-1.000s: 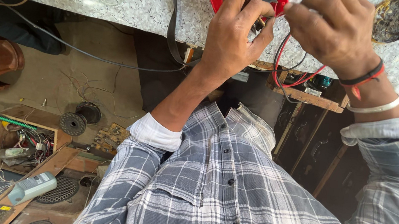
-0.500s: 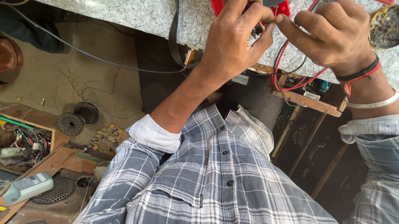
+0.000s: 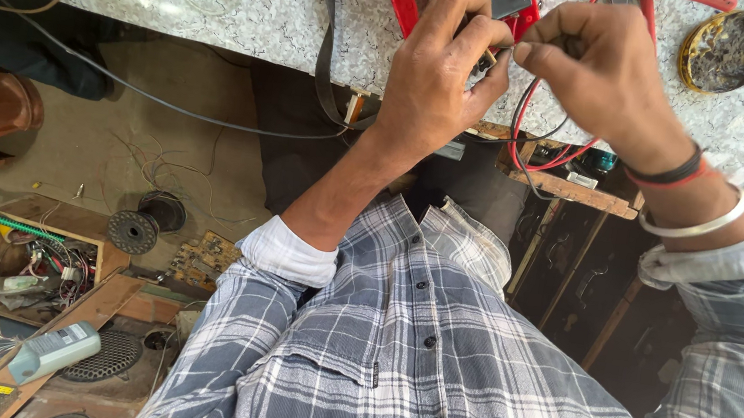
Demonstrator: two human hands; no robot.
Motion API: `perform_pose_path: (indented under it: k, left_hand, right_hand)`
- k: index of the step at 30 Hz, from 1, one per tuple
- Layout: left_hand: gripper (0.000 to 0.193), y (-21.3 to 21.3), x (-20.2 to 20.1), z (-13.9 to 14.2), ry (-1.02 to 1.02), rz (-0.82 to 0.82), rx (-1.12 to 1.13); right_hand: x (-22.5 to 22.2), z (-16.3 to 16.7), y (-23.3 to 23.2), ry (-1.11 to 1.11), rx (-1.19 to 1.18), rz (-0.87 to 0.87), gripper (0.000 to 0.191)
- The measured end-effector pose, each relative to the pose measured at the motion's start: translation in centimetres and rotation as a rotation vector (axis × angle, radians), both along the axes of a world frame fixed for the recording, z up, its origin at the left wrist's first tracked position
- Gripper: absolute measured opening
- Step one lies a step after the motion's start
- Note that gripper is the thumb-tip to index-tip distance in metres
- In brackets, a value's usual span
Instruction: The person works on a small electronic device inside a red case, using a soldering iron to heat a component and heat-shrink tubing, then uses a multimeter to test connections. The person adjusts wires and components within the case throughout the clip.
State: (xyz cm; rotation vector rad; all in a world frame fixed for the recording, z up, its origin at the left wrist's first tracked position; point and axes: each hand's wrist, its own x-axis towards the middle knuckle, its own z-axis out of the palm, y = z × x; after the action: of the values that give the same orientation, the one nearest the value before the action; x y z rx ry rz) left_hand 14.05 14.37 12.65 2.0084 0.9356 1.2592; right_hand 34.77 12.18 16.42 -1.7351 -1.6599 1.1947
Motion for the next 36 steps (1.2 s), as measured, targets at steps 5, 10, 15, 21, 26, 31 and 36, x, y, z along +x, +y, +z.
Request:
perform_pose_path:
  k: [5, 10, 15, 21, 26, 31, 36]
  left_hand:
    - [0.026, 0.2, 0.1, 0.5, 0.006, 0.012, 0.005]
    - [0.025, 0.3, 0.1, 0.8, -0.019, 0.000, -0.025]
    - [0.027, 0.4, 0.3, 1.1, 0.005, 0.009, 0.002]
    - [0.027, 0.7, 0.4, 1.5, -0.016, -0.016, -0.016]
    - [0.028, 0.7, 0.4, 1.8, 0.015, 0.001, -0.006]
    - [0.026, 1.0, 0.4, 2.5, 0.009, -0.004, -0.037]
    - [0.024, 1.0, 0.5, 2.9, -0.012, -0.013, -0.065]
  right_hand:
    - [0.0, 1.6, 0.8, 0.645, -0.427, -0.194, 0.013]
    - [0.0, 3.1, -0.4, -0.223, 0.299, 0.133, 0.019]
    - [0.1, 3.3, 0.2, -0.661, 1.096, 0.414, 0.020]
    - [0.5, 2.2, 0.4, -0.526, 1.029, 0.398, 0.012]
    - [0.2, 0.8, 0.3, 0.146, 0.039, -0.028, 0.014]
    - [0.2, 2.9, 0.1, 0.032, 0.309, 0.014, 0.016]
    - [0.3, 4.2, 1.1, -0.663, 1.267, 0.381, 0.024]
